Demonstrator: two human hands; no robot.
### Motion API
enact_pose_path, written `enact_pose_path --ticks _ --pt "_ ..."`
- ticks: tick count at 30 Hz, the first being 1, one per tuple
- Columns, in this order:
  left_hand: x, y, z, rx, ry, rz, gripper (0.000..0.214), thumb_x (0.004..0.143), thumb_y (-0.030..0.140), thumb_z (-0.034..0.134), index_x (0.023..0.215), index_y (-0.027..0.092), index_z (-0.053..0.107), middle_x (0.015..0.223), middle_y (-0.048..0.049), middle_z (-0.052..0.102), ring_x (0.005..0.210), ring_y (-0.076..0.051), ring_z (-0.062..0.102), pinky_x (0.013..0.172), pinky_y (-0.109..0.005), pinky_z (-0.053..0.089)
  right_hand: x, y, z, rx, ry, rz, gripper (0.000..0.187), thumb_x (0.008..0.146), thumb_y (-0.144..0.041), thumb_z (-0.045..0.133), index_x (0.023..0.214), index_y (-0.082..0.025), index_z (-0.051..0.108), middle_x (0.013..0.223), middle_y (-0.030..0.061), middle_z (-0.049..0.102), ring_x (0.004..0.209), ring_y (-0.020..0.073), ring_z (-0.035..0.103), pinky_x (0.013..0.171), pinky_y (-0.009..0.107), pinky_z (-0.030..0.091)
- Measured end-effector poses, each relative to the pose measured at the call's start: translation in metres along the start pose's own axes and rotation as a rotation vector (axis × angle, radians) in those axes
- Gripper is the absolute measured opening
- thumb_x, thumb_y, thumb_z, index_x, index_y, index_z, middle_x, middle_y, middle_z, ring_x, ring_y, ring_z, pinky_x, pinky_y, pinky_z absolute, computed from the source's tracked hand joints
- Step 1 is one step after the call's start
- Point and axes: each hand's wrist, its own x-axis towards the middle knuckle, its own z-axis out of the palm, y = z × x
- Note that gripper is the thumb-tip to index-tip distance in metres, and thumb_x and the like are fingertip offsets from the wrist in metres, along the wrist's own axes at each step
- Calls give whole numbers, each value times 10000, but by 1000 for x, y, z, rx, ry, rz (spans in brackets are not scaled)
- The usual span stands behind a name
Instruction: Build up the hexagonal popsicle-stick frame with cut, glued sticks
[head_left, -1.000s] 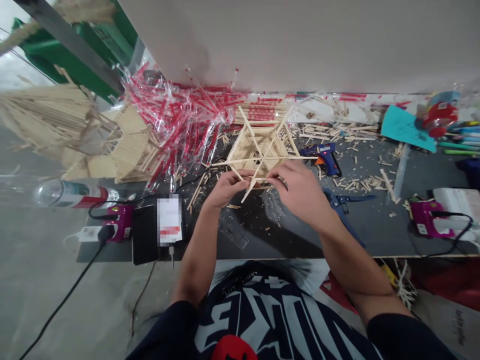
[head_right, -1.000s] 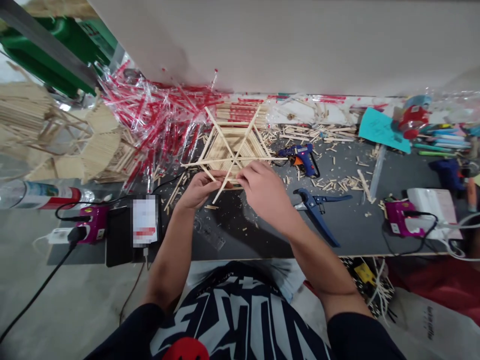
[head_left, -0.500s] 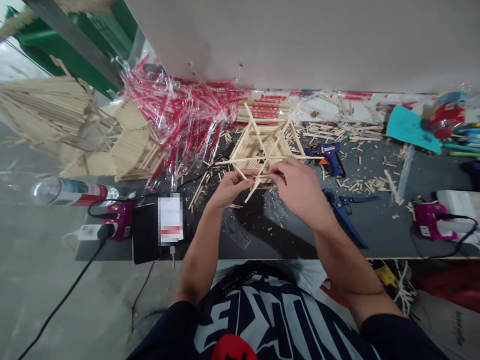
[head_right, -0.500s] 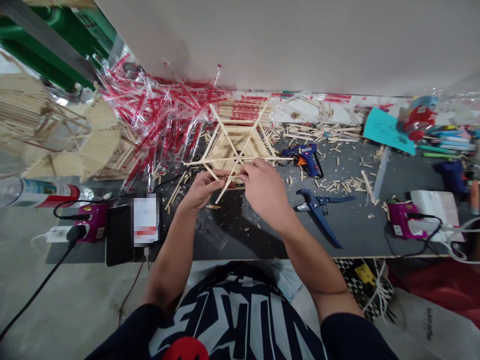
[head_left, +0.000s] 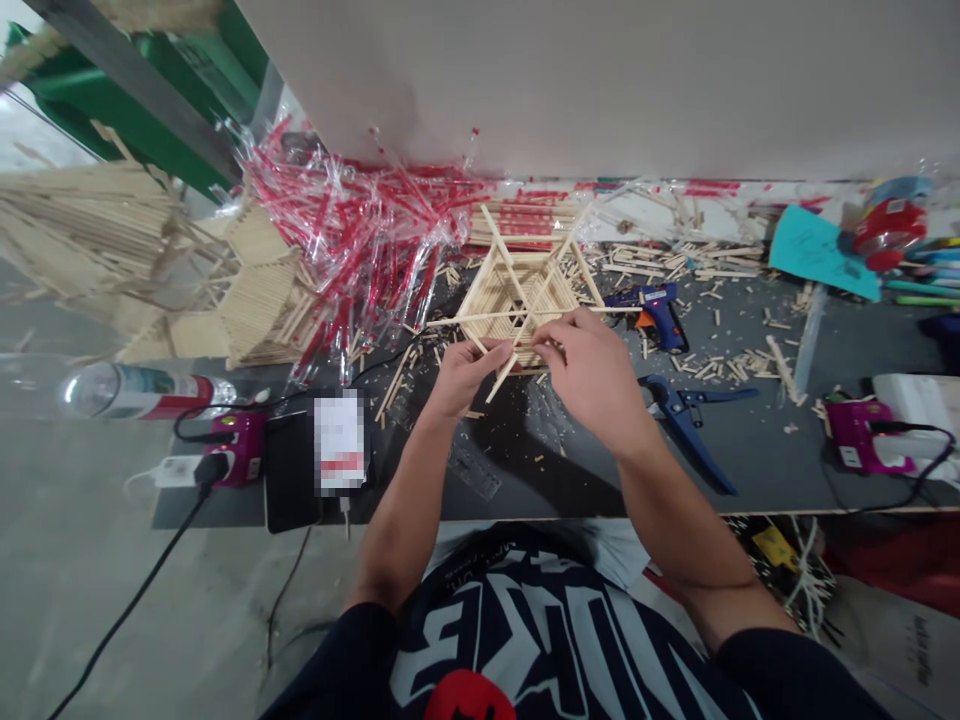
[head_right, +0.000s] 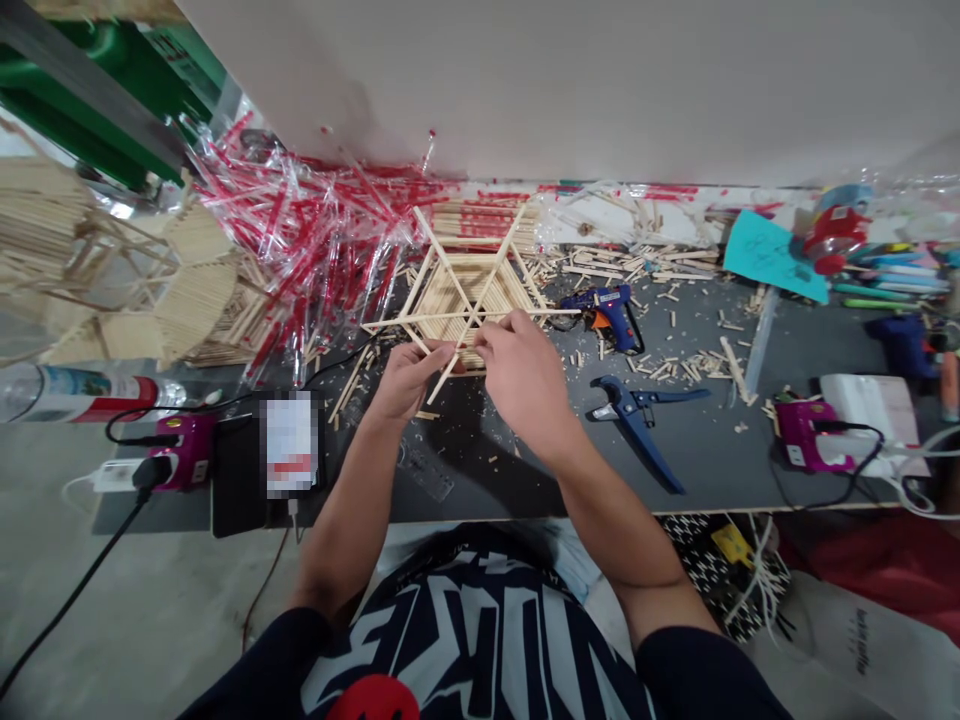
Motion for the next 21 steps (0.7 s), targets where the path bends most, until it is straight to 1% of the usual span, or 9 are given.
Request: enact_pose_path --ticks 2,6,12,15,18,21 --pt "1 0 0 -1 16 -7 474 623 615 1001 737 182 845 660 -43 780 572 -132 650 630 -274 547 0 -2 0 -12 -9 14 177 983 -98 687 923 -219 802 983 80 671 898 238 686 808 410 530" --pt "2 -1 2 6 38 9 447 635 593 994 695 179 837 671 -49 789 594 -139 665 653 -275 552 -1 -2 1 -28 27 -14 186 986 -120 686 911 -237 810 973 74 685 899 241 680 801 404 537" --pt "0 2 4 -25 57 -18 424 629 567 1004 738 188 846 635 -23 771 589 -146 682 669 -286 574 0 6 2 -72 -16 -55 207 962 -89 665 878 -220 803 948 93 735 942 280 686 917 475 549" --pt "-1 3 4 -36 58 -38 410 617 544 1015 756 195 853 634 -14 772 575 -141 674 647 -281 563 1 11 4 -37 -13 -65 222 965 -107 649 867 -240 798 933 78 752 922 272 691 899 465 550" --pt "0 2 3 -33 60 -42 430 616 561 1014 765 195 847 634 -17 774 566 -149 678 629 -286 565 2 13 4 3 -24 -42 232 970 -115 641 854 -241 797 920 75 768 910 267 714 870 445 557" --pt "1 0 3 -17 64 -34 427 640 572 995 786 197 850 650 -25 784 589 -162 691 635 -291 568 -1 12 -5 62 -10 -56 192 981 -145 661 890 -236 803 962 76 798 931 263 748 876 433 579"
